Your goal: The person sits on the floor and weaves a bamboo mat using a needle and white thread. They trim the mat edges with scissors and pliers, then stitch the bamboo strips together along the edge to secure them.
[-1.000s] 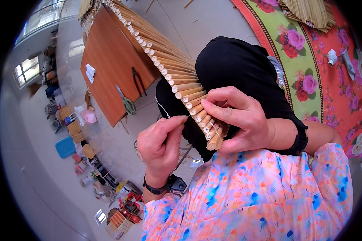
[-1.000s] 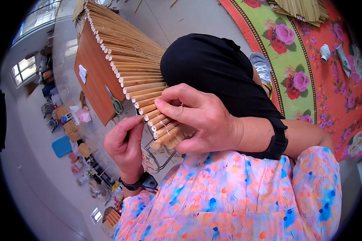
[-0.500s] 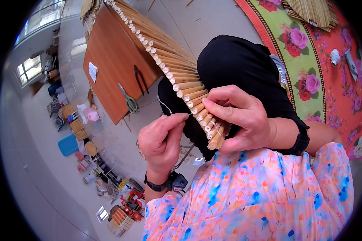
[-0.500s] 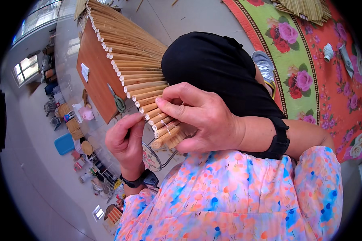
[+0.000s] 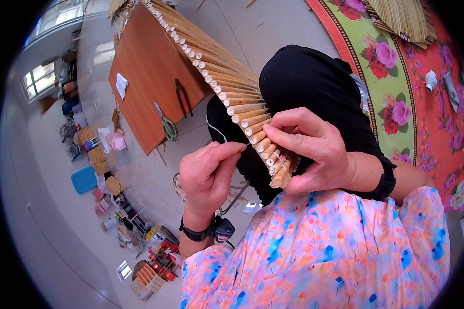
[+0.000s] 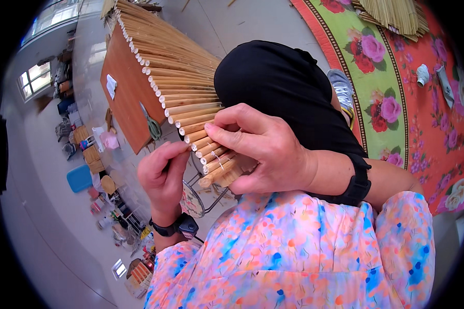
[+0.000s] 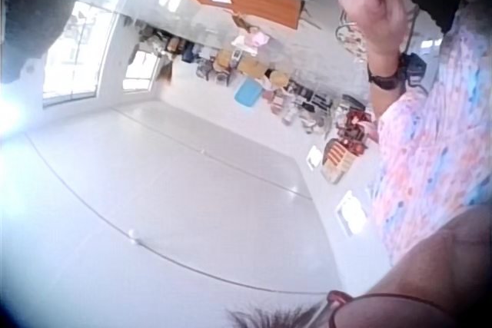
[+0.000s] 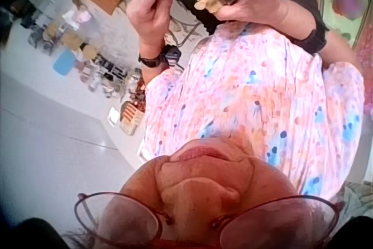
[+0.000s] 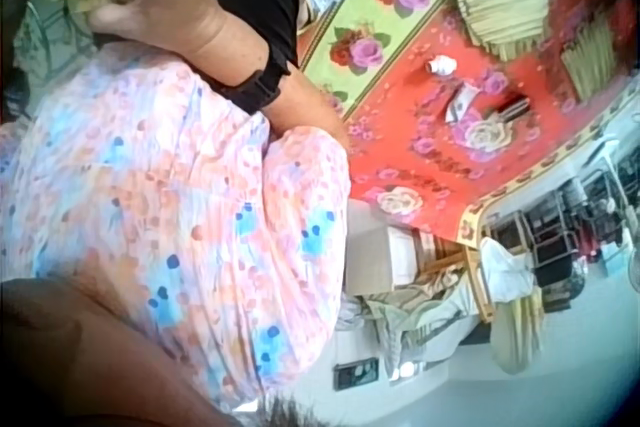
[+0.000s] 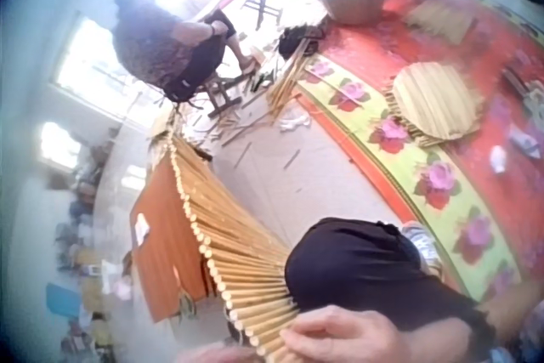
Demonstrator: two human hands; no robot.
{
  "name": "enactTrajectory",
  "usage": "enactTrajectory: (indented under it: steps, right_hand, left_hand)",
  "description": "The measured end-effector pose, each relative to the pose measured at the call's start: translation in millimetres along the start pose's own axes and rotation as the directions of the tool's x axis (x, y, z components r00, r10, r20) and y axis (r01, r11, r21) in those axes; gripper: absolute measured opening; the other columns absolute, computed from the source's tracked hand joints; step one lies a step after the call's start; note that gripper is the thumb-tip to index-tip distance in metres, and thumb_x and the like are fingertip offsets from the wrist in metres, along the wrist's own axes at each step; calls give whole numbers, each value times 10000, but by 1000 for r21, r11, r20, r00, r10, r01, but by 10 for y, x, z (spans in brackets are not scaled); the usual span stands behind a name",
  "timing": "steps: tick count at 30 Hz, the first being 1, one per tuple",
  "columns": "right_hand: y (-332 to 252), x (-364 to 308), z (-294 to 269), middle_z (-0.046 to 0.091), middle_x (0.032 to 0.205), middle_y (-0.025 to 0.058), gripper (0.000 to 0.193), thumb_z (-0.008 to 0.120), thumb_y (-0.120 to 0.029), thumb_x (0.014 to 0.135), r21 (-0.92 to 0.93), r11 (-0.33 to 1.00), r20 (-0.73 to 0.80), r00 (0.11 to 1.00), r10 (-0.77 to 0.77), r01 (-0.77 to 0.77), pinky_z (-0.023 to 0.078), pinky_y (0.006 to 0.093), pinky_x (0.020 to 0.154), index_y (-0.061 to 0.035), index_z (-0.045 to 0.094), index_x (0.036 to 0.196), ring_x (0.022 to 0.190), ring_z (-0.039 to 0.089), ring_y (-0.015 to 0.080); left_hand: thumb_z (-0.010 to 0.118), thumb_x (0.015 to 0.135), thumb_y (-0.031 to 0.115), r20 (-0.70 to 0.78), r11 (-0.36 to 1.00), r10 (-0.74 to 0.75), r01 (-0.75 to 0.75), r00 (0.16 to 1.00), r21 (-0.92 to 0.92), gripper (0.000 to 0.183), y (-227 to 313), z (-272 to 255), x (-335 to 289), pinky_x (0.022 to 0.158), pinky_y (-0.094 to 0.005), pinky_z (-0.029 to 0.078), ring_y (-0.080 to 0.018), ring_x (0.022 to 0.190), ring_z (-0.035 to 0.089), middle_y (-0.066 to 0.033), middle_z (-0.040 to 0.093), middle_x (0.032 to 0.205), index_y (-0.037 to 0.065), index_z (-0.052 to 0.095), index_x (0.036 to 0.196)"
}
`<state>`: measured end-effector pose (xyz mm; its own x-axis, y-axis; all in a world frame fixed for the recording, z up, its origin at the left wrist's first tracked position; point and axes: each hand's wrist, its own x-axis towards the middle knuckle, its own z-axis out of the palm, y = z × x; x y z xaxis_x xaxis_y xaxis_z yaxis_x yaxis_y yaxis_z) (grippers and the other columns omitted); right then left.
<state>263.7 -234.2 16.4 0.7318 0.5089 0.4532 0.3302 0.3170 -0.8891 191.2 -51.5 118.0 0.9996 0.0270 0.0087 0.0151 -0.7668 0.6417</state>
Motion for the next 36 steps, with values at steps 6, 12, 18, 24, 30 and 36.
enactTrajectory:
  steps: [6, 12, 18, 24, 30, 36]
  right_hand:
    - [-13, -6, -4, 555, 1105, 161, 644, 774, -55, 559, 12, 1000, 13, 1000, -3, 3, 527, 282, 723, 70, 621, 1171, 861, 602, 213]
    - [-17, -15, 4, 564, 1077, 163, 650, 788, -81, 534, -9, 1000, 2, 1000, -3, 4, 544, 329, 722, 46, 619, 1149, 879, 616, 286]
    - [-23, -12, -10, 553, 1109, 163, 649, 771, -60, 557, -21, 1000, 28, 1000, -3, 4, 522, 277, 724, 70, 618, 1175, 858, 600, 214]
    - [-68, -8, 10, 565, 1083, 155, 681, 764, -51, 531, -26, 998, 27, 998, 50, -50, 543, 313, 736, 37, 603, 1187, 883, 614, 269]
    - [-90, 9, -52, 561, 1096, 153, 644, 757, -28, 566, -68, 997, 33, 998, 47, -44, 547, 295, 742, 41, 600, 1186, 884, 620, 241]
    - [-178, 13, -75, 559, 1120, 157, 668, 769, -59, 591, -236, 971, 97, 993, 66, -41, 538, 267, 698, 49, 592, 1226, 832, 617, 184]
  left_hand:
    - [666, 775, -82, -15, 999, -2, 1, 1000, -43, 177, -24, 8, -4, 459, -285, 365, -188, 505, 518, -77, 553, 619, 20, 667, 920]
    - [668, 769, -75, -9, 1000, -18, 18, 1000, -24, 160, 16, -3, 4, 464, -289, 370, -195, 509, 524, -81, 551, 615, 17, 671, 901]
    - [667, 766, -74, -29, 1000, -3, 3, 1000, -15, 161, 19, 10, -2, 466, -293, 368, -202, 508, 524, -81, 551, 619, 20, 670, 896]
    - [674, 753, -69, 68, 993, 83, -88, 994, 73, 203, 6, -86, 38, 478, -303, 401, -219, 531, 555, -82, 569, 643, 34, 661, 927]
    - [696, 760, 3, 190, 963, 176, -210, 966, 172, 153, -11, -181, 158, 487, -320, 429, -223, 559, 588, -62, 582, 669, 59, 637, 890]
    - [712, 728, 73, 354, 829, 337, -453, 873, 328, 189, -42, -307, 321, 452, -348, 371, -229, 492, 495, -46, 446, 585, 82, 524, 712]
